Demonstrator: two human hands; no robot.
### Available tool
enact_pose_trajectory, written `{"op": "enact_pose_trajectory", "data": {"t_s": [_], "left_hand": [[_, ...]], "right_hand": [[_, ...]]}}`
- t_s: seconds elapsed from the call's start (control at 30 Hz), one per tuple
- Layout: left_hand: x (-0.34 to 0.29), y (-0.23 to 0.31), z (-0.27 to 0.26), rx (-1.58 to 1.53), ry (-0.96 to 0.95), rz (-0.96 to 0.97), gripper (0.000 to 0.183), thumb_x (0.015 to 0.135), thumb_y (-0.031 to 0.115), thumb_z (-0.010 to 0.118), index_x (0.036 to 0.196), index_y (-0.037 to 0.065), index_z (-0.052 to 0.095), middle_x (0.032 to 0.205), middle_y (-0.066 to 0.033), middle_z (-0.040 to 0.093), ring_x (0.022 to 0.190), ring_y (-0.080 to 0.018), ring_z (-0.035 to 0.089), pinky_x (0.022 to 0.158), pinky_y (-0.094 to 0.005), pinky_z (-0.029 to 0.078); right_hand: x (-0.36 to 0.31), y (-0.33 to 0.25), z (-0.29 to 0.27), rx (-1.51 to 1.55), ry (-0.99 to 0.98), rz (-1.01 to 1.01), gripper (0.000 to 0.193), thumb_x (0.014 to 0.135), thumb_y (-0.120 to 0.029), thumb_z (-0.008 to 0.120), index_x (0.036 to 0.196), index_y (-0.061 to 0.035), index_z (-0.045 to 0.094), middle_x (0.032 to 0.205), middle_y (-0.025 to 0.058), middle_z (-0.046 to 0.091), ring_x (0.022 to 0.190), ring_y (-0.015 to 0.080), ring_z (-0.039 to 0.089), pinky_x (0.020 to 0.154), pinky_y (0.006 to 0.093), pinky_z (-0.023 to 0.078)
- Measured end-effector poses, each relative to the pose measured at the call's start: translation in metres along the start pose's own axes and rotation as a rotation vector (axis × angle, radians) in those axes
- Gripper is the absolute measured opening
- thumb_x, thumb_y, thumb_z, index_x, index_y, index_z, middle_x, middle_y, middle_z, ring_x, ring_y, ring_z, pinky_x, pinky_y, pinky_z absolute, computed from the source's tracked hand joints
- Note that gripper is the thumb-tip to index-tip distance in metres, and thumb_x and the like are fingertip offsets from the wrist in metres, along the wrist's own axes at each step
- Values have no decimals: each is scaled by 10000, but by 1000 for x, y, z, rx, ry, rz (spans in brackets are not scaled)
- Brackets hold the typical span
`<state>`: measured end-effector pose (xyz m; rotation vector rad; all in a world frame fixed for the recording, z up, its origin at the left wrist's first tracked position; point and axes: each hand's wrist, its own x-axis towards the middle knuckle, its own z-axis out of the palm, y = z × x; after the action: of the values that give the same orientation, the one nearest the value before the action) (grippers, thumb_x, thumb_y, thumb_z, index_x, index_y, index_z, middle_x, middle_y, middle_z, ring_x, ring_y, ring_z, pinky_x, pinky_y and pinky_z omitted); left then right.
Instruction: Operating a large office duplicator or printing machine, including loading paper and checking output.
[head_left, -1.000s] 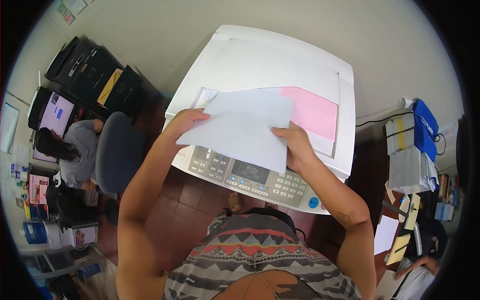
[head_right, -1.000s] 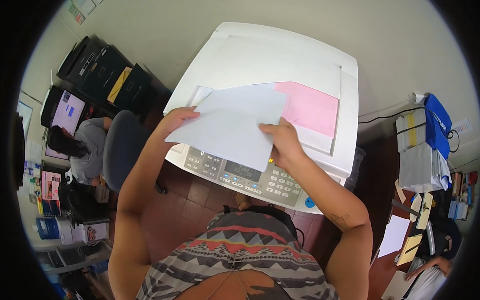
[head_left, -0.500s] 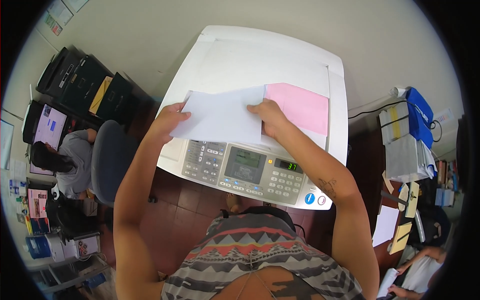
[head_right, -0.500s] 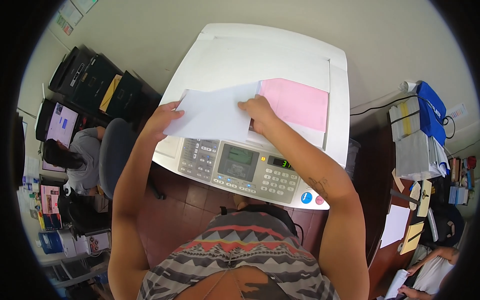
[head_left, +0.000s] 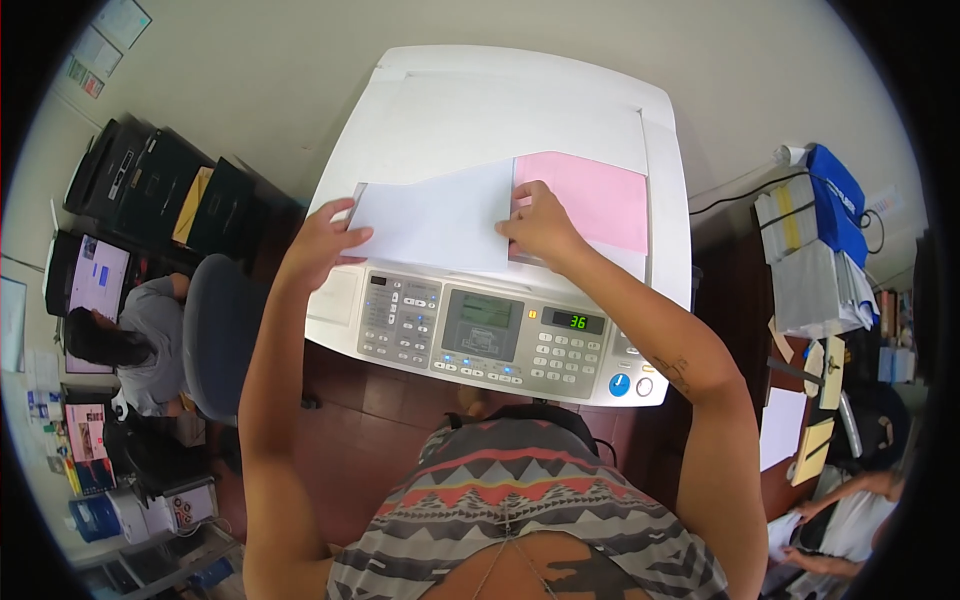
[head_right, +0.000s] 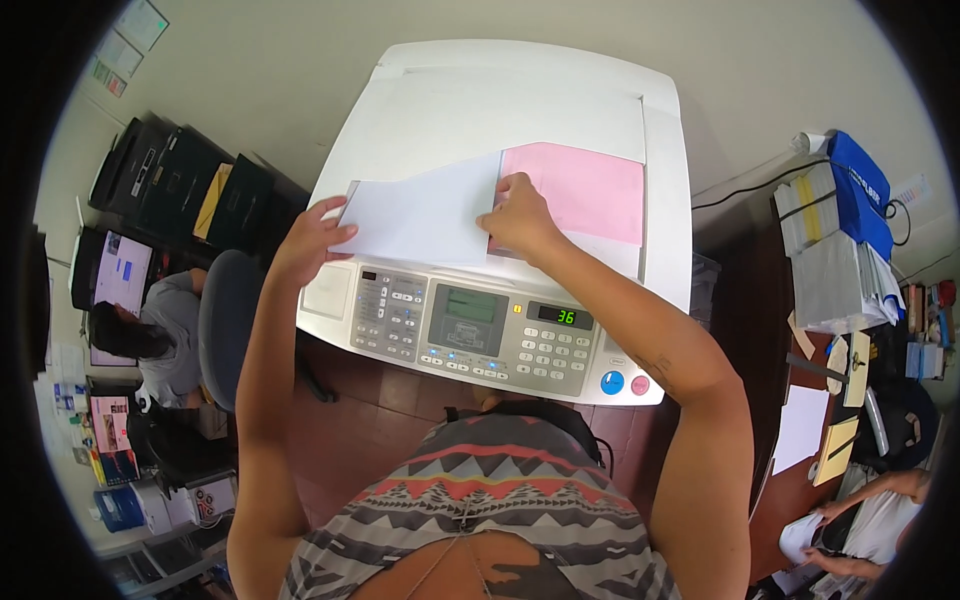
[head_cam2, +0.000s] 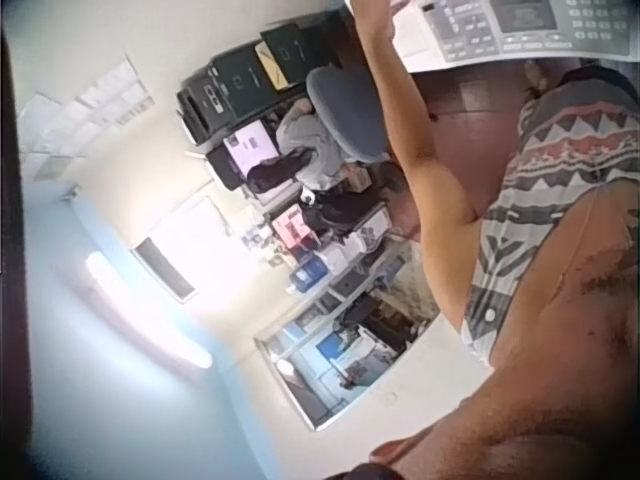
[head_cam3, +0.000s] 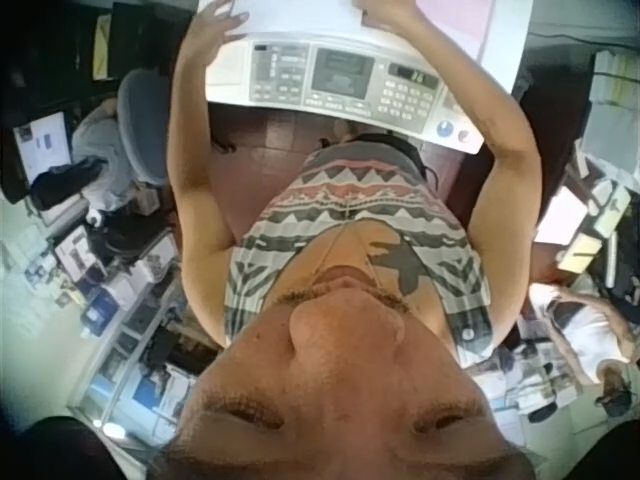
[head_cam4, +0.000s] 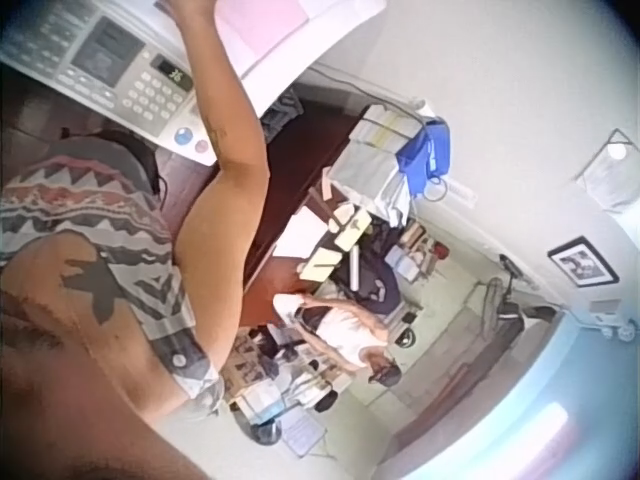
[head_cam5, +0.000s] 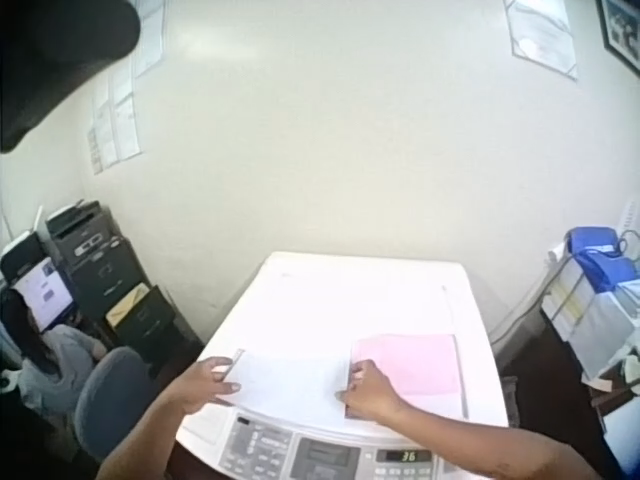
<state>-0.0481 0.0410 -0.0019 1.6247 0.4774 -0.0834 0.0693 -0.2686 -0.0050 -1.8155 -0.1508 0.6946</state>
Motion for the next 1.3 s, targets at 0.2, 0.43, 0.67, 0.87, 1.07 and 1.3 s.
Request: {"op": "enact_pose_trajectory", "data": {"t_s": [0.2, 0.43, 0.67, 0.87, 1.07, 1.3], "left_hand": [[-28, -11, -3, 42, 164, 57, 832, 845, 98, 809, 1501, -81, 330, 1209, -238, 634, 911, -253, 724, 740, -319, 601], [-40, -2, 5, 882, 205, 395, 373, 680, 77, 891, 1035, 106, 779, 1178, -70, 663, 846, -217, 697, 744, -328, 573], [-24, -5, 1, 1109, 149, 728, 145, 796, 95, 801, 938, 105, 774, 1058, -8, 684, 772, -221, 683, 702, -344, 534], [11, -3, -3, 1153, 209, 724, 166, 812, 126, 792, 973, 98, 765, 1012, -19, 695, 722, -230, 670, 704, -356, 531], [19, -4, -2, 1115, 283, 649, 208, 800, 133, 800, 997, 93, 747, 1035, -41, 694, 911, -294, 687, 789, -395, 545], [-20, -5, -5, 992, 337, 622, 258, 758, 68, 830, 998, 46, 736, 1036, -82, 714, 658, -205, 635, 665, -314, 538]], "right_hand": [[-45, 3, -4, -716, -44, -409, 615, 782, -327, 859, 1225, -2, 582, 1046, 150, 657, 908, 299, 692, 785, 397, 567], [-42, 12, 15, -887, -99, -659, 272, 818, -230, 780, 991, -36, 698, 1020, 120, 663, 881, 324, 690, 746, 429, 565], [-22, 20, 18, -750, 0, -765, 87, 813, -147, 752, 841, -69, 729, 903, 74, 705, 741, 297, 692, 663, 406, 548], [5, 14, 23, -820, 17, -676, 97, 837, -144, 724, 852, -48, 720, 913, 115, 687, 827, 323, 686, 703, 443, 546], [2, 11, -4, -789, 37, -756, 195, 827, -194, 766, 974, -70, 734, 1028, 120, 705, 929, 337, 689, 800, 444, 555], [-23, 16, -121, -1116, 36, -692, 384, 769, -207, 824, 1114, -61, 742, 1231, 103, 708, 1142, 321, 640, 994, 420, 508]]}}
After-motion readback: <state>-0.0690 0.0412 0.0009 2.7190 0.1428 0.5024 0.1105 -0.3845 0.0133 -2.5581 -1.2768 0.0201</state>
